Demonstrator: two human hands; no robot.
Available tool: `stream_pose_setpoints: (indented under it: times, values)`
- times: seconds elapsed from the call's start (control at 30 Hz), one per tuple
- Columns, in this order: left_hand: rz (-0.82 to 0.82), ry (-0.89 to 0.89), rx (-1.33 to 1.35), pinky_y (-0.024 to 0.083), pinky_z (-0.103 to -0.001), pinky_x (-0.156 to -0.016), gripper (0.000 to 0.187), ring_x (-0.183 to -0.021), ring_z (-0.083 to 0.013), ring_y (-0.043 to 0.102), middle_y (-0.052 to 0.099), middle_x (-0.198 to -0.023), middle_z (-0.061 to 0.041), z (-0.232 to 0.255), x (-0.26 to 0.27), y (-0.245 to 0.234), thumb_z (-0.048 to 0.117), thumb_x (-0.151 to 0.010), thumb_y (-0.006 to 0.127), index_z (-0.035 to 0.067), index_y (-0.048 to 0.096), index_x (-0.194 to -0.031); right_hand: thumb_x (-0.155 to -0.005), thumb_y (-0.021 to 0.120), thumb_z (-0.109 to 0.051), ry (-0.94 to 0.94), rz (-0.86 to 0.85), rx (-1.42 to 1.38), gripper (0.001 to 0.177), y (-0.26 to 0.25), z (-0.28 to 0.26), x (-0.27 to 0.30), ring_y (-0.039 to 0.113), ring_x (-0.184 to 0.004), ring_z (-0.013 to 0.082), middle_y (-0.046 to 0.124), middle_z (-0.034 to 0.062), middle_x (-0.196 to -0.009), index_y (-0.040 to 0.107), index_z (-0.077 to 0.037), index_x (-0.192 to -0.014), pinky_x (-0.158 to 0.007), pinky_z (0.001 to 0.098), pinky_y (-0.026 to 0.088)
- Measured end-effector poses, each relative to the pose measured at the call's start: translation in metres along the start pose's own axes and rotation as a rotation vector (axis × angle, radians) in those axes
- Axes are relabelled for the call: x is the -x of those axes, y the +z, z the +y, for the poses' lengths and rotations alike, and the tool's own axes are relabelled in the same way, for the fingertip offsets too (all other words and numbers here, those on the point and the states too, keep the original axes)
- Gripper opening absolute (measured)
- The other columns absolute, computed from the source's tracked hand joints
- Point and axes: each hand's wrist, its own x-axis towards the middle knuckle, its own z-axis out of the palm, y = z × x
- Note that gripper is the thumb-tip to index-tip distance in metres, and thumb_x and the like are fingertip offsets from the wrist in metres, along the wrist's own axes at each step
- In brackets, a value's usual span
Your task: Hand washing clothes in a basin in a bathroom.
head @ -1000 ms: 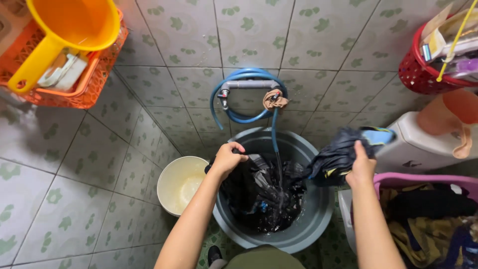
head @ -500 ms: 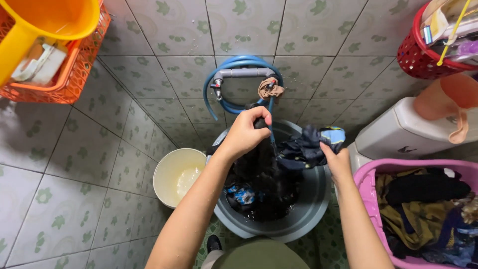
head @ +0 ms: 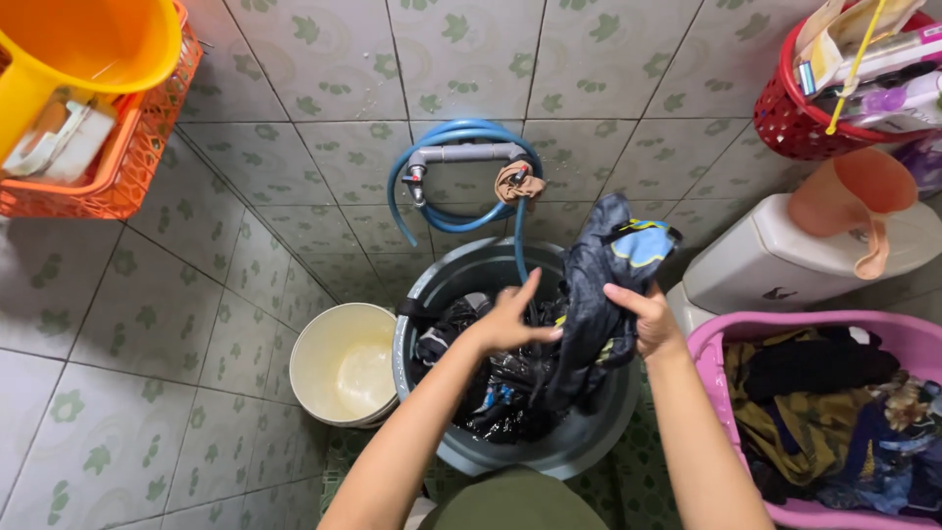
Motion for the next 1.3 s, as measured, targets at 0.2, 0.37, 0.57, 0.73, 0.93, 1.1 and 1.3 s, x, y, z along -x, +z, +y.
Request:
stream_pose_setpoints:
  times: [0.2,0.37,0.57,0.73,0.93,1.1,1.3]
  values:
    - [-0.108,0.074,0.849,0.051,-0.027,-0.083,0.017,-0.091,-0.0112,0.062,0.07,-0.097,-0.001,0.002,-0.019,-0.004,0.013,-0.094,0.07,0.003,0.07,-0.109,-0.085,0.072,-0.002,-0.056,0.004,0.224,0.042,-0.031,0.001,-0.009,0.069,-0.103,0.0227,0.071,0.0093,-0.113,0.063,0.001,-0.125,-0.091,0.0371,0.055]
    - [0.092,0.156,0.904,0.043,-0.023,-0.068,0.014,-0.078,-0.0066,0.053,0.058,-0.083,0.003,-0.001,-0.011,-0.074,0.002,-0.09,0.07,0.008,0.057,-0.093,-0.09,0.07,-0.005,-0.153,0.18,0.532,0.025,-0.114,0.026,-0.037,0.064,-0.095,0.0142,0.07,0.0044,-0.105,0.066,0.001,-0.114,-0.085,0.0302,0.051]
    - [0.188,0.219,0.494,0.047,-0.03,-0.073,0.037,-0.082,-0.0166,0.058,0.064,-0.092,-0.003,0.056,0.013,-0.127,0.002,-0.077,0.071,0.007,0.058,-0.111,-0.097,0.065,-0.008,-0.22,0.497,0.735,0.012,-0.12,0.037,-0.035,0.059,-0.086,0.0096,0.067,0.0008,-0.093,0.065,-0.002,-0.108,-0.077,0.0273,0.047]
    - [0.373,-0.072,-0.339,0.051,-0.047,-0.087,0.051,-0.104,-0.0382,0.066,0.072,-0.105,-0.016,0.039,0.006,-0.145,0.006,-0.071,0.07,0.015,0.068,-0.121,-0.103,0.064,-0.012,-0.341,0.537,0.772,0.01,-0.122,0.023,-0.041,0.052,-0.085,0.0098,0.061,-0.0002,-0.092,0.065,-0.004,-0.108,-0.077,0.0279,0.045]
    - [0.546,0.103,-0.18,0.053,-0.042,-0.084,0.032,-0.097,-0.0374,0.065,0.069,-0.102,-0.017,-0.054,-0.023,-0.118,0.002,-0.07,0.075,0.01,0.074,-0.101,-0.104,0.06,-0.019,-0.376,0.311,0.273,0.024,-0.113,-0.003,-0.048,0.061,-0.107,0.0107,0.069,0.0011,-0.118,0.067,-0.005,-0.123,-0.097,0.0256,0.045]
    - [0.169,-0.066,0.993,0.047,-0.026,-0.073,0.027,-0.083,-0.0111,0.058,0.062,-0.088,0.001,-0.021,-0.006,-0.126,-0.007,-0.077,0.069,0.009,0.061,-0.097,-0.112,0.051,-0.027,-0.322,0.154,-0.012,0.035,-0.093,-0.036,-0.036,0.064,-0.121,0.0232,0.067,0.01,-0.13,0.059,0.0,-0.132,-0.11,0.0398,0.049]
    - [0.382,-0.565,-0.066,0.045,-0.052,-0.103,0.046,-0.125,-0.049,0.053,0.055,-0.138,-0.024,-0.034,0.004,-0.08,0.026,-0.09,0.069,0.022,0.059,-0.135,-0.103,0.049,-0.015,-0.22,-0.122,-0.155,0.035,-0.004,-0.052,-0.013,0.064,-0.122,0.0277,0.067,0.0128,-0.13,0.058,-0.002,-0.135,-0.111,0.0439,0.049]
